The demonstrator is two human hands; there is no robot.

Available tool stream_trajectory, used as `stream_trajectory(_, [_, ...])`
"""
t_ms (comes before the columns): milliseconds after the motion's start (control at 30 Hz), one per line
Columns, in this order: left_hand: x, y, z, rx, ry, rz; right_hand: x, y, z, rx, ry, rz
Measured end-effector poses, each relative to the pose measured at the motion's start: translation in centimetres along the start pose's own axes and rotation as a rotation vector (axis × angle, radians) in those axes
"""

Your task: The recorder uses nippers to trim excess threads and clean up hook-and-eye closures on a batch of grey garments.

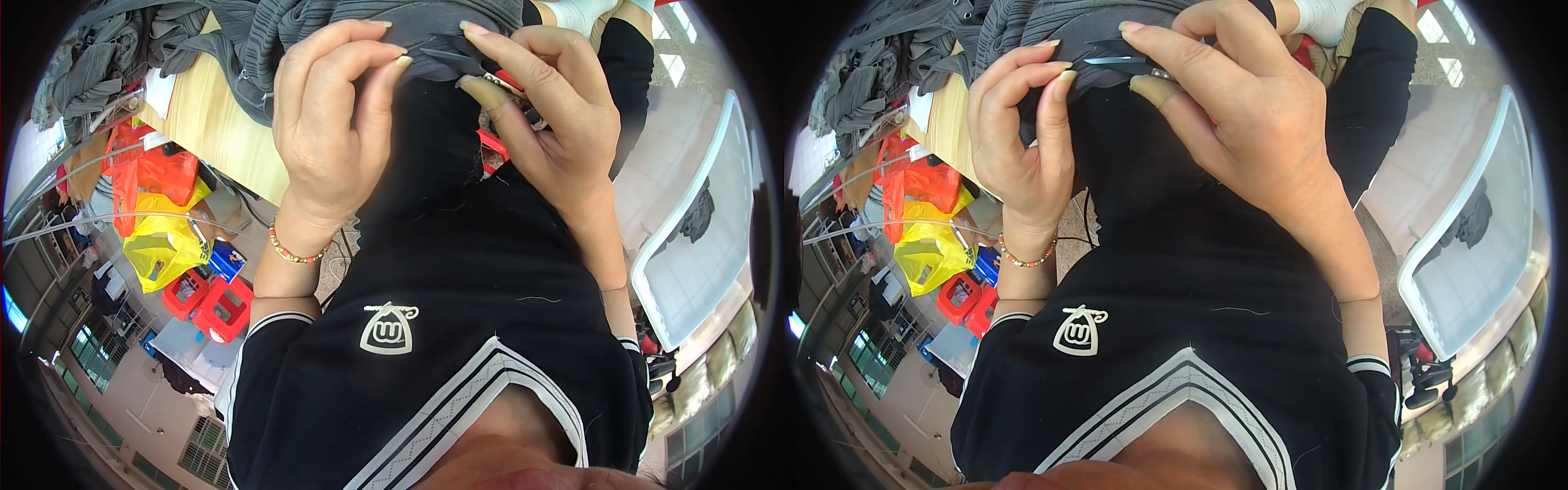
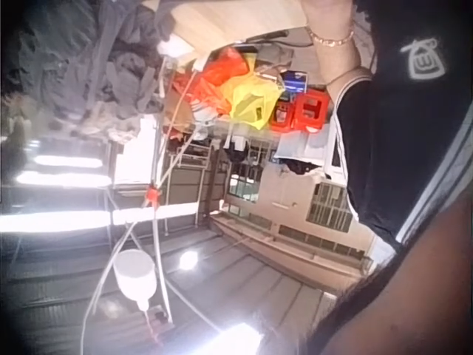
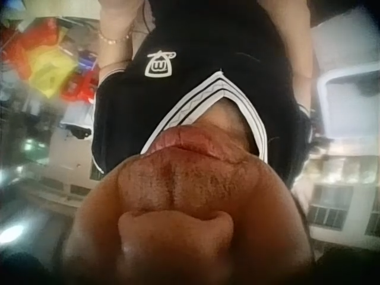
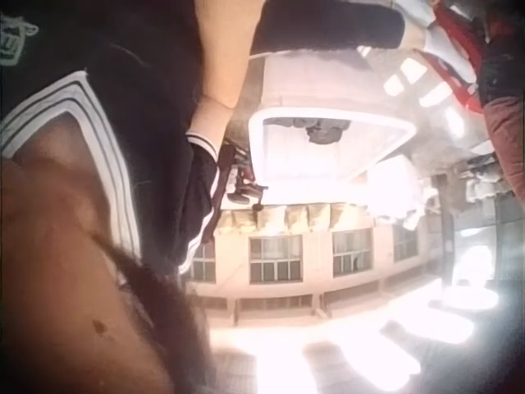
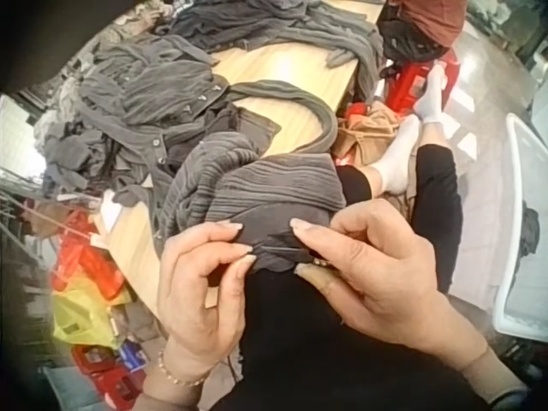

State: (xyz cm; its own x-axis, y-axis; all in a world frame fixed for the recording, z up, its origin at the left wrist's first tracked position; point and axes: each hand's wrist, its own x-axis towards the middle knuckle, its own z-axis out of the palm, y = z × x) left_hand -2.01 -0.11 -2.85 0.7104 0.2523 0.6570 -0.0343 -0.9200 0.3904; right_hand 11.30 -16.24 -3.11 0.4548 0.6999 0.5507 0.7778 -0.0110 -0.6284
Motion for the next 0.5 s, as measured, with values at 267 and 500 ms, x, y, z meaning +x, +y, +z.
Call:
stream_trajectory(267, [-0.3, -0.1, 0.4, -0.042, 0.041, -0.029, -0.1, 0.2, 0.7, -0.030, 0.011, -0.044])
stream_trajectory(500, [-0.1, 0.1, 0.5, -0.051, 0.065, -0.069, -0.2, 0.3, 1.2, -0.003, 0.051, -0.056])
